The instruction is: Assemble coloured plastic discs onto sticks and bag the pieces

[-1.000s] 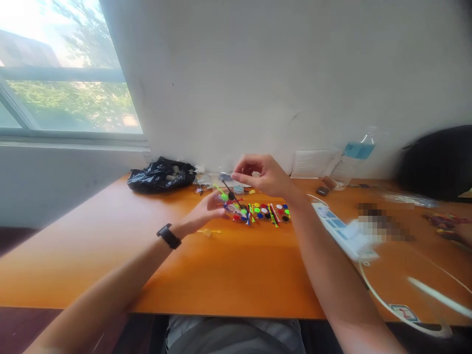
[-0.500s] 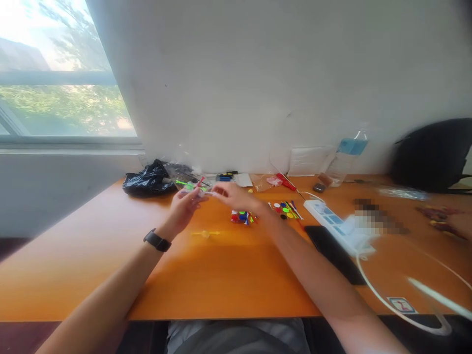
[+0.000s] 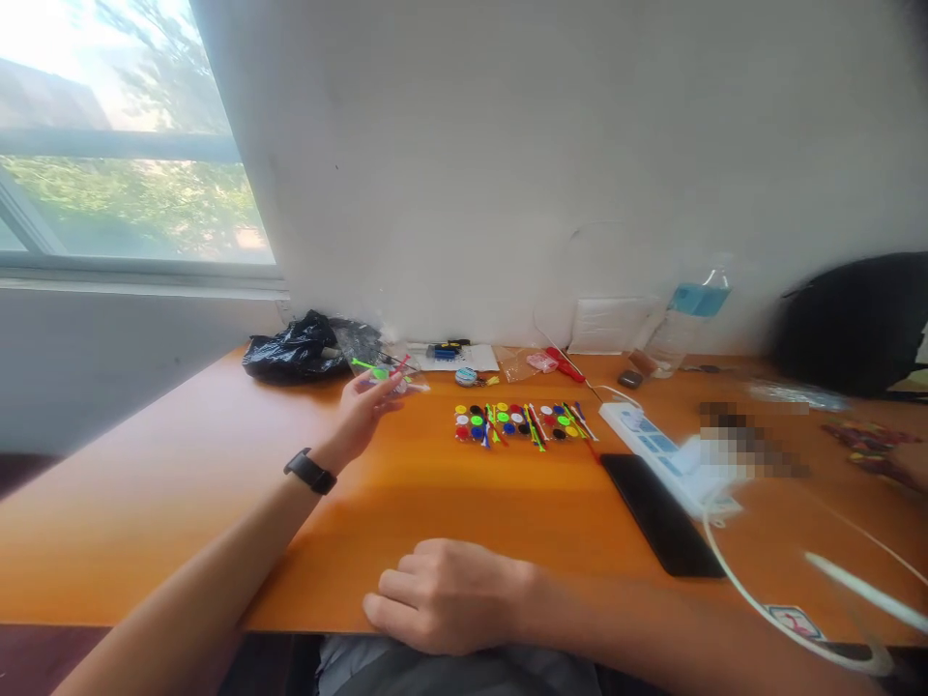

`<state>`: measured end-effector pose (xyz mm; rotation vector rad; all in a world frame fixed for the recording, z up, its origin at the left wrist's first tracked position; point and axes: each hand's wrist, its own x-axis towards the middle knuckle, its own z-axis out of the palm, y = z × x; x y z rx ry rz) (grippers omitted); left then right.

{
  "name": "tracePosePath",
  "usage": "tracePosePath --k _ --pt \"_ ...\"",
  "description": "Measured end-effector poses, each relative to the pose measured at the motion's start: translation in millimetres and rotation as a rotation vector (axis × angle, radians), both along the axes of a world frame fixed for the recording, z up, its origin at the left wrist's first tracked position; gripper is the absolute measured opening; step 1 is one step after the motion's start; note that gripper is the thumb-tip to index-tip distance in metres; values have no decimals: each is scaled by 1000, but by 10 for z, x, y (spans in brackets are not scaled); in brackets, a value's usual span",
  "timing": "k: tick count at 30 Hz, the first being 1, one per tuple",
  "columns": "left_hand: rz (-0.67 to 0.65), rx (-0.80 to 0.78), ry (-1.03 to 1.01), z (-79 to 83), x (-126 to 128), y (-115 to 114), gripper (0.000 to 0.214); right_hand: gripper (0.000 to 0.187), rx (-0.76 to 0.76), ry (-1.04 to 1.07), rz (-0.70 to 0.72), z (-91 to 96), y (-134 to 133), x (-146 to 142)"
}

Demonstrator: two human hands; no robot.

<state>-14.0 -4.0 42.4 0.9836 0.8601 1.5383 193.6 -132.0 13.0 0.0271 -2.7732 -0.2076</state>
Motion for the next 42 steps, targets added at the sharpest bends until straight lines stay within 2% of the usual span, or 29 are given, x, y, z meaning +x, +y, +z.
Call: tracePosePath --k 2,4,8,9,14,18,21,23,26,29,33,37,42 --pt "-90 -26 69 -81 113 -62 39 22 -9 45 -66 23 99 147" --pt "-189 -51 151 -160 210 -125 40 20 -79 196 -147 56 265 274" --pt "-331 -51 258 -238 351 -263 39 27 -362 465 -353 147 534 448" --pt "-366 -54 263 -239 379 -297 38 27 -389 509 -378 165 563 472" --pt "-526 -77 241 -229 479 -426 39 21 -312 542 -441 147 527 479" --pt "-555 -47 278 -236 496 -457 37 19 -320 502 -380 91 434 435" --pt "-573 -44 301 -238 485 -457 37 18 -342 549 -305 112 395 427" --pt "-602 -55 307 -242 480 -451 40 17 -456 652 -340 153 408 439" --pt "-629 -64 300 -255 484 -436 48 17 -735 887 -489 205 517 491" --pt "-638 -68 298 -276 490 -424 52 21 -866 1067 -513 204 706 578" --pt "-661 -77 285 -288 487 -424 50 20 -871 1135 -548 164 878 668" --pt "-677 -76 284 -274 480 -436 49 22 -817 1150 -586 185 882 686" --pt "-685 -62 305 -280 469 -440 52 22 -908 1285 -562 267 916 726"
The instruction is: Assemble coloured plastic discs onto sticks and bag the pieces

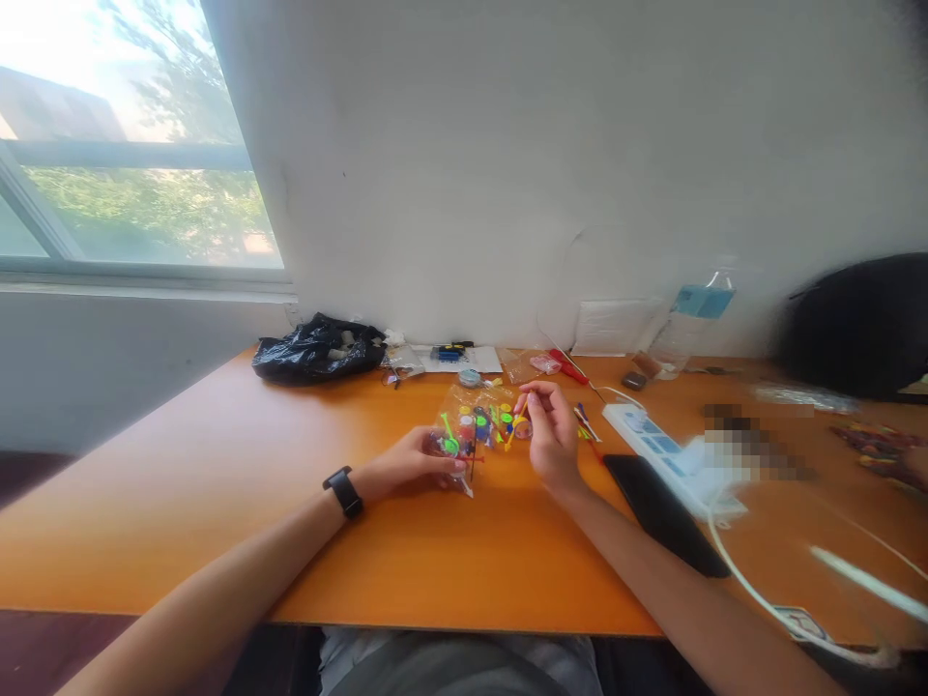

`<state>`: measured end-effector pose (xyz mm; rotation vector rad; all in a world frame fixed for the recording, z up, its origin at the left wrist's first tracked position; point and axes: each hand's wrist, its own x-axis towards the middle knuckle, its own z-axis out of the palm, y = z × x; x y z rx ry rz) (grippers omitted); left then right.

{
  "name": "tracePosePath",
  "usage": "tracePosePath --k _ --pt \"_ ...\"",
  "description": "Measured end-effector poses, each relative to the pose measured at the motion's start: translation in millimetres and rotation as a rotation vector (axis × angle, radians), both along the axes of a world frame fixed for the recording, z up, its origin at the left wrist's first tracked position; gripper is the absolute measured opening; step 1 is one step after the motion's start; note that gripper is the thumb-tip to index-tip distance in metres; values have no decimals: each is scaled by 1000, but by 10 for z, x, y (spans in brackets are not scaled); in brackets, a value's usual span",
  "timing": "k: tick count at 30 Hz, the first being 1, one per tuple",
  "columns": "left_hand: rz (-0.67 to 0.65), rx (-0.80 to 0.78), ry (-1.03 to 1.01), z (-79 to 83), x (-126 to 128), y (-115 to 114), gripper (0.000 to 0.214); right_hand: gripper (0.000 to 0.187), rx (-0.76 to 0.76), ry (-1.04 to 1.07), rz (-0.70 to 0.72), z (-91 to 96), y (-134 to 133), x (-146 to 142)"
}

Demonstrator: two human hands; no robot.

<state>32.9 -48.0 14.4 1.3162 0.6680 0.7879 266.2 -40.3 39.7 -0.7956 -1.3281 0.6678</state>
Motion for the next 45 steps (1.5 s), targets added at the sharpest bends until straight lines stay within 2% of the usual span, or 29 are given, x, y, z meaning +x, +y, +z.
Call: tracePosePath --k 6,14,19,26,31,35,41,45 --pt "-13 7 62 -2 -14 7 51 26 49 121 -71 84 109 74" --pt "-18 6 44 -6 3 8 52 27 185 65 -250 168 105 108" --pt "-85 35 34 -21 -8 19 48 29 148 37 -224 137 146 123" --pt "-83 42 19 4 -8 -10 44 30 102 -32 -209 49 172 122" --pt "-77 50 5 57 -1 -47 42 25 113 -177 -232 51 97 94" --pt "-103 51 -31 74 -6 -57 46 24 110 -237 -231 71 86 94" --pt "-108 37 -19 79 -4 -59 57 25 26 -138 -137 75 163 128" --pt "-112 43 -20 73 -7 -55 68 21 40 -195 -153 93 137 116"
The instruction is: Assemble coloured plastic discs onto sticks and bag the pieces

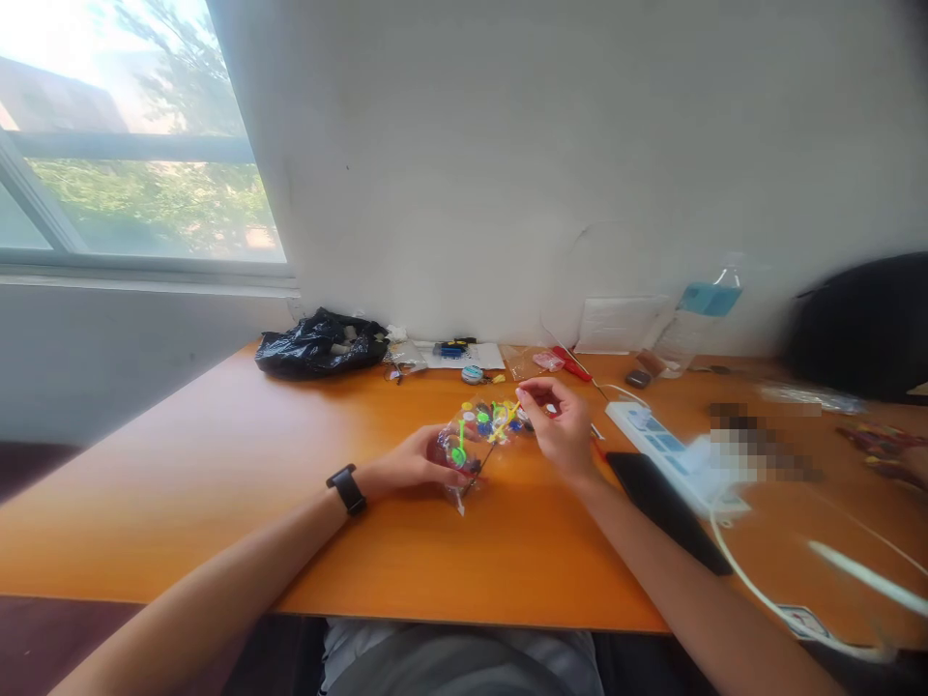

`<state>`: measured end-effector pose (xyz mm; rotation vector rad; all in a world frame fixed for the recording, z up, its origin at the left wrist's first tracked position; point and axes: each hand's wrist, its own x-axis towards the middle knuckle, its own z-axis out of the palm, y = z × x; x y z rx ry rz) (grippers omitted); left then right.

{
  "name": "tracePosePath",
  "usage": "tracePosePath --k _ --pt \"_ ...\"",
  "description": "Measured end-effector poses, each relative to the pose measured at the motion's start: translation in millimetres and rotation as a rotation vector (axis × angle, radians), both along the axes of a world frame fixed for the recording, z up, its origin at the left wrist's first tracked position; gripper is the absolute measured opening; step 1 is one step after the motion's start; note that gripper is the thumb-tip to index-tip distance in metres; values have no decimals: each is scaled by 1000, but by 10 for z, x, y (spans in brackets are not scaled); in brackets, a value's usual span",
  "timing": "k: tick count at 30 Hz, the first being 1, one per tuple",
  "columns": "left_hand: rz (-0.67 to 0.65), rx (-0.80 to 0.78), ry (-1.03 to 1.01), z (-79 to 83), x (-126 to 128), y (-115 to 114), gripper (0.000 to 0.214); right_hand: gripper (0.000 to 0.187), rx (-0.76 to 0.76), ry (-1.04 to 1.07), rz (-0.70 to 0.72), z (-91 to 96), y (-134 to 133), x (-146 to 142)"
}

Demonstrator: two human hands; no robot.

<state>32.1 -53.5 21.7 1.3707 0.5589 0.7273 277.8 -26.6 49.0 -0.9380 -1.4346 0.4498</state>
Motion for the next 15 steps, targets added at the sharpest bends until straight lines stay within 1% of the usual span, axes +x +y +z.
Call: tracePosePath --k 5,8,13,15 --pt "-20 11 -5 -7 -5 0 70 16 55 -132 -33 25 -99 -37" --pt "-16 11 -5 -4 2 -8 70 12 92 -165 -43 42 -143 -51" --pt "13 29 -24 -14 25 -11 67 9 210 -204 -72 72 -193 -79" --pt "17 39 -43 -24 40 -16 66 9 220 -219 -68 60 -203 -93"
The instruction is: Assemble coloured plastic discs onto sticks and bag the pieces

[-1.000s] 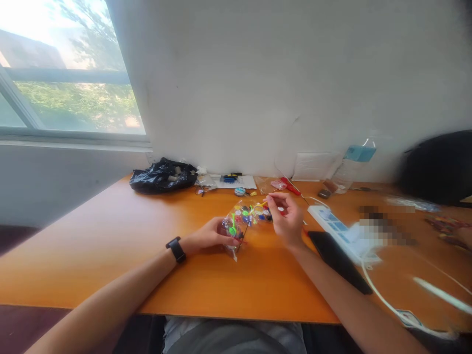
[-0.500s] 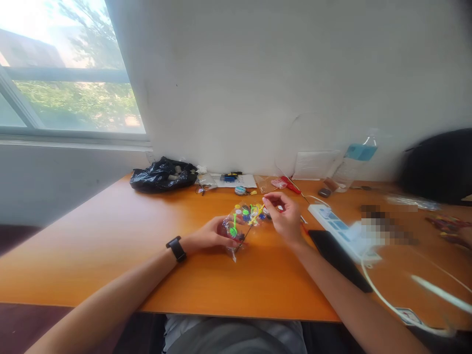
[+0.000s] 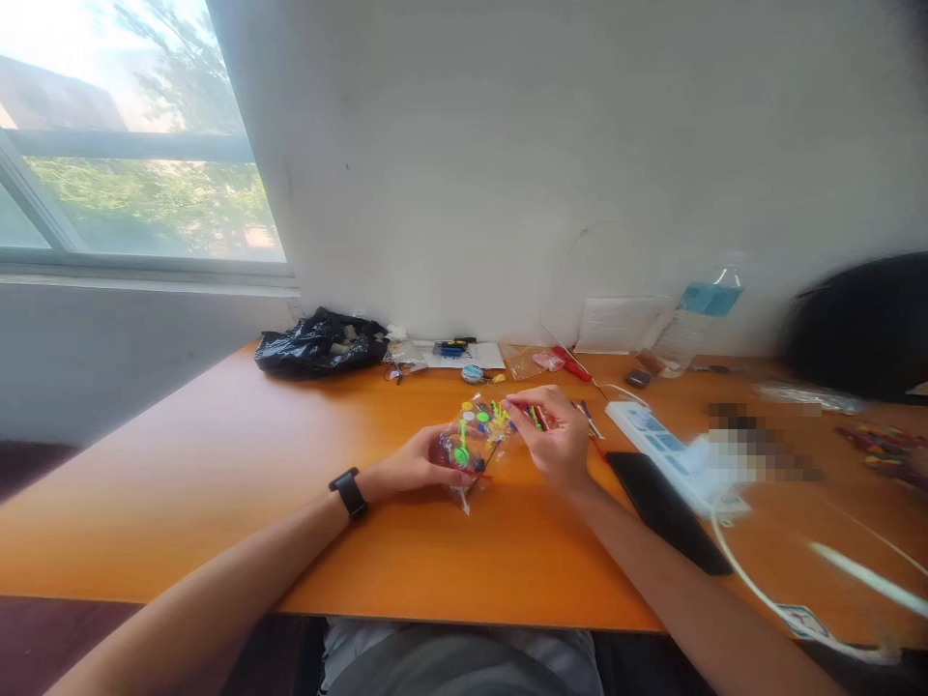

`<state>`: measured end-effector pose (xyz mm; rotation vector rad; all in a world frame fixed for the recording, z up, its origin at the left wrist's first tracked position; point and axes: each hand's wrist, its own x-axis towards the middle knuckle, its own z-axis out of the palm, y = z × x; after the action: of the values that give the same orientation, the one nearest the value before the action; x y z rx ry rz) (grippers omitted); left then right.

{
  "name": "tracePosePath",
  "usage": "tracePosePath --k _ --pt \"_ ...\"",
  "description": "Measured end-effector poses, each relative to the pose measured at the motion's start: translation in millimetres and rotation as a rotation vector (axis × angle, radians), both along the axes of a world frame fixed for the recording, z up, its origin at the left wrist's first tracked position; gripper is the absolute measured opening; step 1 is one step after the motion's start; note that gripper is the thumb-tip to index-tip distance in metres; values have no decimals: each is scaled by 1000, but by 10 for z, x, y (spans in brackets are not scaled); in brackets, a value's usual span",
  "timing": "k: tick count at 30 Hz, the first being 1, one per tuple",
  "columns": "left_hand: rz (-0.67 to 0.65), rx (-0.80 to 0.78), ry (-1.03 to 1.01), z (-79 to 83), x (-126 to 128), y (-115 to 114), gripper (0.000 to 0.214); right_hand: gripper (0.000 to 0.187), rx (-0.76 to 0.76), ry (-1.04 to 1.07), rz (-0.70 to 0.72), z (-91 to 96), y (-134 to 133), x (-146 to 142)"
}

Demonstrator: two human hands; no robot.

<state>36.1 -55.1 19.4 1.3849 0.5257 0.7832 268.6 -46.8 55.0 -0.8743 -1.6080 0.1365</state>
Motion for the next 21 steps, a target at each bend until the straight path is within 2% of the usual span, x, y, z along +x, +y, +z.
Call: tracePosePath --k 7,9,13,16,18,19,21 --pt "1 1 -71 -50 52 -43 65 11 -101 -86 34 -89 51 0" --pt "31 15 -71 -61 63 -46 64 19 -156 -140 90 -76 60 16" --pt "56 -9 -128 -85 84 -34 65 47 -224 -281 274 -26 36 34" --pt "110 -41 -191 -111 90 -13 70 31 -203 -225 263 -20 17 24" --pt "178 -32 -224 -117 85 -1 73 34 -215 -145 261 -35 25 14" --pt "200 -20 -228 -115 80 2 72 37 -237 -112 298 -44 35 10" --pt "193 3 -202 -98 70 -1 68 27 -287 -84 415 -57 54 3"
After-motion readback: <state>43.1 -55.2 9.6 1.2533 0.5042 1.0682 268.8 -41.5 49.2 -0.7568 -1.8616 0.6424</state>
